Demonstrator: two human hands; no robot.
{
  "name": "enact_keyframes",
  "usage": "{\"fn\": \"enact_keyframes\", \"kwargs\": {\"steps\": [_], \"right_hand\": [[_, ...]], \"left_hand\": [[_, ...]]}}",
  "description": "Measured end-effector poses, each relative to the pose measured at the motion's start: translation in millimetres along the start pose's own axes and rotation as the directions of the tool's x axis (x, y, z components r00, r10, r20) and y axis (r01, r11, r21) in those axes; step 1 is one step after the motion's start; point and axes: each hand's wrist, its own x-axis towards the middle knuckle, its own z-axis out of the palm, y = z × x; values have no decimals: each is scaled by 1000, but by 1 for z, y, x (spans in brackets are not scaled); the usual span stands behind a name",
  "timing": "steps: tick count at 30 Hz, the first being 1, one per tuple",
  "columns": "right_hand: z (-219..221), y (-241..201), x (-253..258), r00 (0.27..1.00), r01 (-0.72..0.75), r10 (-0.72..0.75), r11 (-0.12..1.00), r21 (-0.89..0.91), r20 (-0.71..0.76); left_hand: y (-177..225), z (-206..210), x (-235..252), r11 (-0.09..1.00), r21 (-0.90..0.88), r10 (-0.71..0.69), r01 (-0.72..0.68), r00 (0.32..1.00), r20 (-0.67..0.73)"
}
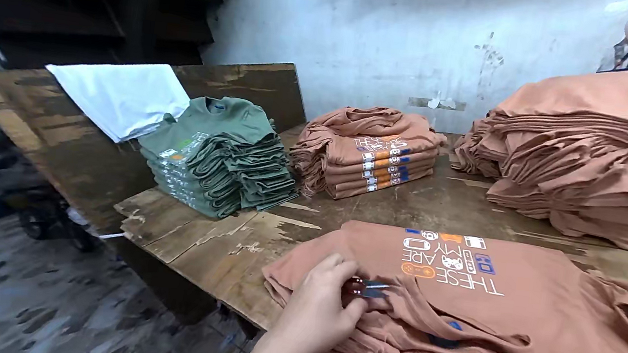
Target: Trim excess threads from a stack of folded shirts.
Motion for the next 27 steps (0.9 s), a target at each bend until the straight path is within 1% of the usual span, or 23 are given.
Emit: {"fn": "enact_keyframes", "kwargs": {"steps": [1, 2, 3, 4, 5, 6, 7, 8, 9, 10, 11, 13, 14, 15, 16, 17, 18, 19, 20, 22, 25, 27], "right_hand": [[7, -2, 14, 981, -86, 75, 995, -54, -181], [15, -1, 27, 952, -159, 124, 982, -106, -281], [24, 0, 36, 940, -197, 150, 972, -128, -306], [32, 1, 42, 940, -183, 135, 975, -129, -313], [41, 1, 43, 932, -122, 71, 985, -123, -355], [49, 1, 44, 902, -32, -21, 993, -114, -431], [54, 0, 42, 856, 59, -106, 992, -109, -505], [60, -1, 38, 813, 129, -159, 987, -92, -561], [65, -1, 33, 779, 175, -174, 983, -57, -602], [70, 0, 29, 758, 203, -157, 979, 1, -633], [71, 2, 27, 749, 214, -102, 973, 92, -654], [66, 8, 24, 765, 189, 92, 914, 359, -638], [62, 10, 23, 776, 167, 197, 852, 496, -599], [58, 11, 22, 786, 157, 276, 777, 610, -553], [55, 11, 20, 793, 159, 322, 710, 686, -517], [54, 10, 19, 796, 168, 345, 663, 730, -497], [54, 9, 17, 794, 184, 353, 637, 749, -495], [56, 10, 16, 784, 203, 349, 637, 744, -513], [58, 10, 16, 768, 222, 340, 653, 724, -543], [63, 12, 17, 734, 256, 296, 713, 653, -612], [70, 16, 15, 705, 331, 149, 796, 507, -694], [74, 20, 9, 702, 416, 20, 800, 432, -712]], "left_hand": [[3, -3, -1, 999, -3, -50, 50, 998, 25], [7, -5, 0, 995, 2, -99, 99, 993, 58], [12, -6, 1, 990, 14, -140, 140, 986, 87], [17, -8, 3, 983, 29, -182, 180, 976, 118], [22, -10, 4, 975, 42, -223, 220, 963, 151], [27, -11, 6, 968, 38, -252, 249, 950, 186], [31, -11, 8, 964, 13, -260, 265, 935, 240], [32, -9, 9, 961, -51, -241, 270, 917, 319], [30, -4, 9, 951, -136, -205, 277, 898, 390], [27, 3, 8, 931, -226, -173, 287, 891, 420], [24, 9, 7, 905, -313, -145, 287, 902, 407], [18, 14, 3, 860, -441, -116, 258, 939, 323], [17, 14, 1, 871, -437, -108, 223, 956, 273], [17, 13, -2, 913, -370, -93, 170, 972, 216], [18, 10, -6, 960, -262, -64, 101, 987, 145], [20, 7, -9, 989, -148, 0, 12, 997, 81], [20, 6, -11, 994, -60, 90, -89, 996, 12], [21, 7, -11, 984, 10, 178, -178, 983, -44], [23, 7, -11, 966, 59, 255, -251, 965, -67], [28, 10, -10, 932, 130, 347, -339, 937, -43], [32, 12, -6, 892, 256, 398, -373, 916, -52], [33, 5, -1, 899, 251, 371, -360, 928, 3]]}}
